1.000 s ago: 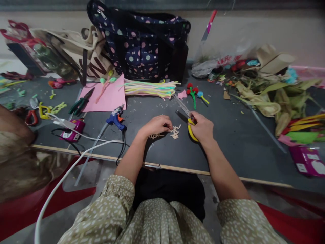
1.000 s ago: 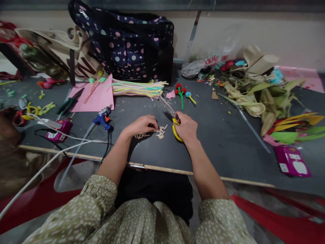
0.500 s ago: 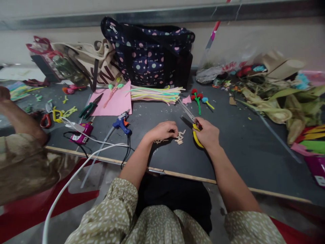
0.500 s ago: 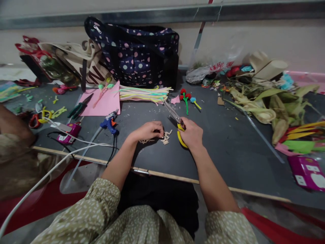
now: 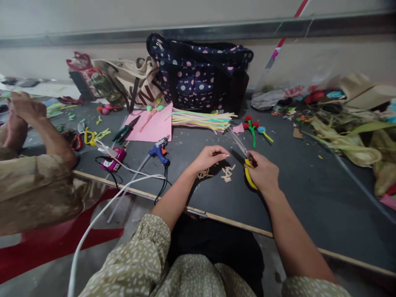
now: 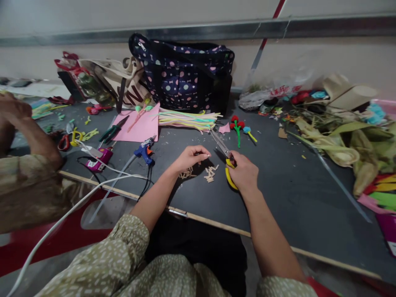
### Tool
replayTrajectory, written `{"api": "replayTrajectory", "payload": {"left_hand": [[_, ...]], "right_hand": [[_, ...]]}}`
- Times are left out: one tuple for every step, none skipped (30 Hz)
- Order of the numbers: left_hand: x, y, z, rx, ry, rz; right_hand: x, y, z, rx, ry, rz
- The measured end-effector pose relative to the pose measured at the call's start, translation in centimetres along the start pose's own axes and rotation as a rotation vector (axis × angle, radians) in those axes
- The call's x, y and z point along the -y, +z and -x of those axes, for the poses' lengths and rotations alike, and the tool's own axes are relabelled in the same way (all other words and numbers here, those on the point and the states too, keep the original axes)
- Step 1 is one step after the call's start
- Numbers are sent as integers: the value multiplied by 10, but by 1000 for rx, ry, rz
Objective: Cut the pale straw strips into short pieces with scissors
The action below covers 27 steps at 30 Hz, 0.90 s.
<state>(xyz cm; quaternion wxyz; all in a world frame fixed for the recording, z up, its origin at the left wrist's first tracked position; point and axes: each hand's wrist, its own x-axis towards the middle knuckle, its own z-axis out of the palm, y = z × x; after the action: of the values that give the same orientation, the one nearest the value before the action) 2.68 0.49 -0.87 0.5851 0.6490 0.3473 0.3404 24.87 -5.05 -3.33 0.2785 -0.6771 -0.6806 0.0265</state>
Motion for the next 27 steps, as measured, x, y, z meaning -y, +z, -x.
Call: {"api": "replayTrajectory", "payload": {"left_hand": [[2, 0, -1, -34, -12, 34], [3, 1, -2, -68, -21, 69], [4, 1, -2, -100, -29, 104], [4, 2, -3, -125, -39, 139], [4, 2, -3, -146, -49, 173], [4, 3, -4, -163, -55, 205], [4, 3, -4, -178, -60, 235], [3, 3, -4, -193, -65, 264], [3, 2, -4, -212, -74, 293], [4, 2, -4, -233, -89, 324], [4, 1, -4, -255, -110, 358], [5, 0, -5, -276, -132, 391], [6, -1, -5, -295, -149, 421], [6, -1, -6, -312, -156, 447], [6, -2, -6, -326, -157, 469], [6, -3, -7, -338, -154, 486], [5, -3, -7, -350, -148, 502], [4, -3, -7, -364, -143, 519], [3, -3, -7, -378, -140, 536], [2, -3, -8, -390, -137, 554], [0, -2, -7, -399, -132, 574], [-1, -2, -7, -407, -124, 593], [-1, -2, -7, -413, -116, 612], [-2, -1, -7, -417, -107, 628], [-3, -1, -7, -419, -99, 641], [-3, -1, -7, -421, -92, 652], [-3, -1, -7, -423, -86, 661]], "right_hand": [[0, 0, 0, -6, -1, -4], [0, 1, 1, -11, 0, -6], [0, 1, 1, -15, -1, -8], [0, 1, 1, -18, -1, -9], [0, 1, 1, -19, -1, -10], [0, 1, 2, -19, -2, -9], [0, 1, 2, -19, -4, -8], [0, 1, 2, -20, -8, -7], [1, 1, 2, -22, -11, -6], [1, 1, 2, -22, -16, -8], [1, 0, 2, -20, -23, -13], [2, 0, 2, -14, -31, -18], [3, 0, 2, -10, -39, -23], [3, -1, 3, -6, -46, -27], [5, -2, 3, -6, -55, -32], [6, -3, 4, -11, -66, -40], [8, -4, 4, -18, -82, -46], [10, -5, 5, -26, -104, -51], [12, -6, 6, -33, -131, -51], [14, -7, 6, -38, -158, -44], [15, -8, 6, -42, -184, -29], [17, -9, 6, -41, -205, -9], [18, -9, 6, -38, -220, 13], [18, -9, 6, -33, -227, 38], [18, -9, 6, -26, -230, 64], [18, -9, 6, -18, -230, 89], [17, -9, 6, -11, -230, 112]]}}
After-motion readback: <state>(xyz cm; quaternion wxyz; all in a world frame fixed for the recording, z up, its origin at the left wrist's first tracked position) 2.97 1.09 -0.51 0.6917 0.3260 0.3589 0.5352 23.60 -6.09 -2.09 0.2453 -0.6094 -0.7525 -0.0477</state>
